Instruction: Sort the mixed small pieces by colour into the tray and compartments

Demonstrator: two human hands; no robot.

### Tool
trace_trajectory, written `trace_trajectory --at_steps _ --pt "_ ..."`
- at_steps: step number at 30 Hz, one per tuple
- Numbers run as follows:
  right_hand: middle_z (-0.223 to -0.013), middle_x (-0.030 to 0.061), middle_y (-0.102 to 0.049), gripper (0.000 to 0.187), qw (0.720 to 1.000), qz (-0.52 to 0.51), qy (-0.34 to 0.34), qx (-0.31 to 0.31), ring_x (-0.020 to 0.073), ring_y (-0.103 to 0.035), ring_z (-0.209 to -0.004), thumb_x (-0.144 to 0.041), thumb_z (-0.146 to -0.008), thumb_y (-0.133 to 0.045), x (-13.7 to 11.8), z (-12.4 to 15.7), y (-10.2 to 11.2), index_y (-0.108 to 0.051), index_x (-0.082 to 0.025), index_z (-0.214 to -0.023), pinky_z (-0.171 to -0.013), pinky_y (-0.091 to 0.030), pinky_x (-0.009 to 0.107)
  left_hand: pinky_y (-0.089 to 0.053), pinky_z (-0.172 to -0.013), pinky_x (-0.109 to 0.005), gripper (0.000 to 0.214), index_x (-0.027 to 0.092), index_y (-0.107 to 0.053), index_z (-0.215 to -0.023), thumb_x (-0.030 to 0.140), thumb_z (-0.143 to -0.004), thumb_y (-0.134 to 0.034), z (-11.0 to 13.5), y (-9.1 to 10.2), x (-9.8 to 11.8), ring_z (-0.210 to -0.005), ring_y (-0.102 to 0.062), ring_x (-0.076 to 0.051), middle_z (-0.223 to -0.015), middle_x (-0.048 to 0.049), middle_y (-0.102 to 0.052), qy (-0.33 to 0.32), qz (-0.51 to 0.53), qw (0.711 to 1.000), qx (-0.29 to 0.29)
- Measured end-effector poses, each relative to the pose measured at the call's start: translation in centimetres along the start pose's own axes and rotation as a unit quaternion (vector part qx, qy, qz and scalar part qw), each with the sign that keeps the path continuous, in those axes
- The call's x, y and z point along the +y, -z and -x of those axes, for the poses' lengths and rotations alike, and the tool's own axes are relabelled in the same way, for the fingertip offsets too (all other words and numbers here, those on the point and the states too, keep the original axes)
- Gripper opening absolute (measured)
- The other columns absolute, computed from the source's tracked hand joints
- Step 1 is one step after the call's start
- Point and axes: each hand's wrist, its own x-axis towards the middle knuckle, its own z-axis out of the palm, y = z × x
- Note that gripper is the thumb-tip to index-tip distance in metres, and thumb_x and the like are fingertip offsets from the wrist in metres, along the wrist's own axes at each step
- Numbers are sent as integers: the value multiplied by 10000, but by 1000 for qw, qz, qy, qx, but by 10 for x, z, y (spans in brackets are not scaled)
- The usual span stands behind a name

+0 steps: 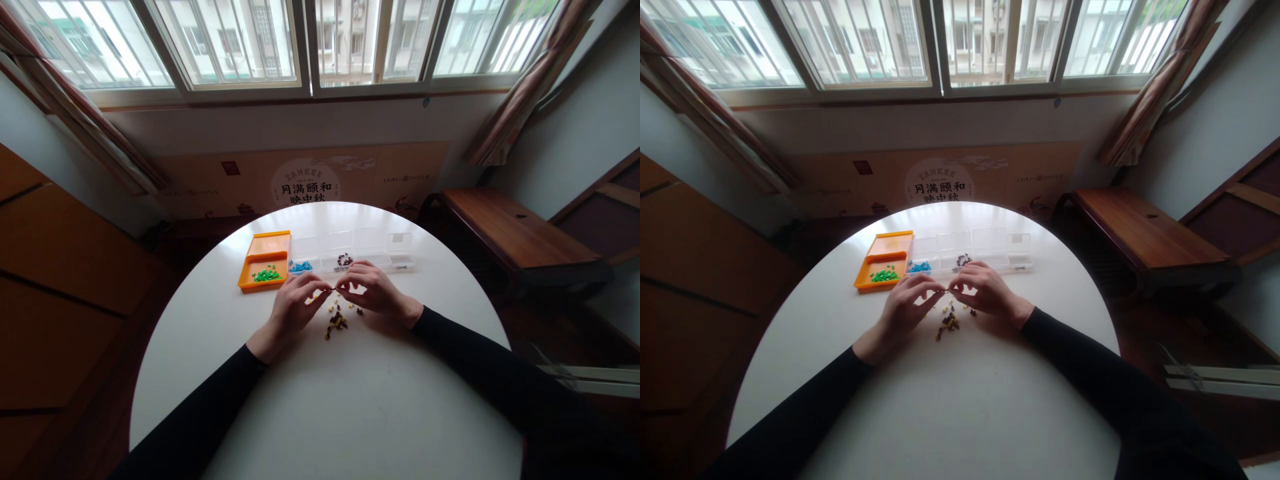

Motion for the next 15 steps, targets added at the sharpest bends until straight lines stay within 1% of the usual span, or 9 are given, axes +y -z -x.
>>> trace_trajectory --at_steps 10,15 --pt "-843 -2 -749 45 1000 -5 -24 -11 191 -698 -814 -255 -1049 -716 -1 0 1 -737 -266 -1012 -958 -542 391 -546 -805 -323 48 247 -789 -1048 286 -1048 -760 0 0 0 -812 -705 -163 -998 -28 -769 2 2 1000 13" --pt "-845 -6 -748 37 1000 -3 -22 -5 187 -696 -819 -239 -1040 -723 0 0 0 -740 -266 -1021 -955 -539 386 -552 -795 -324 50 243 -788 -1058 276 -1052 -752 -1 0 1 -801 -706 -160 -1000 -31 -773 0 3 1000 15"
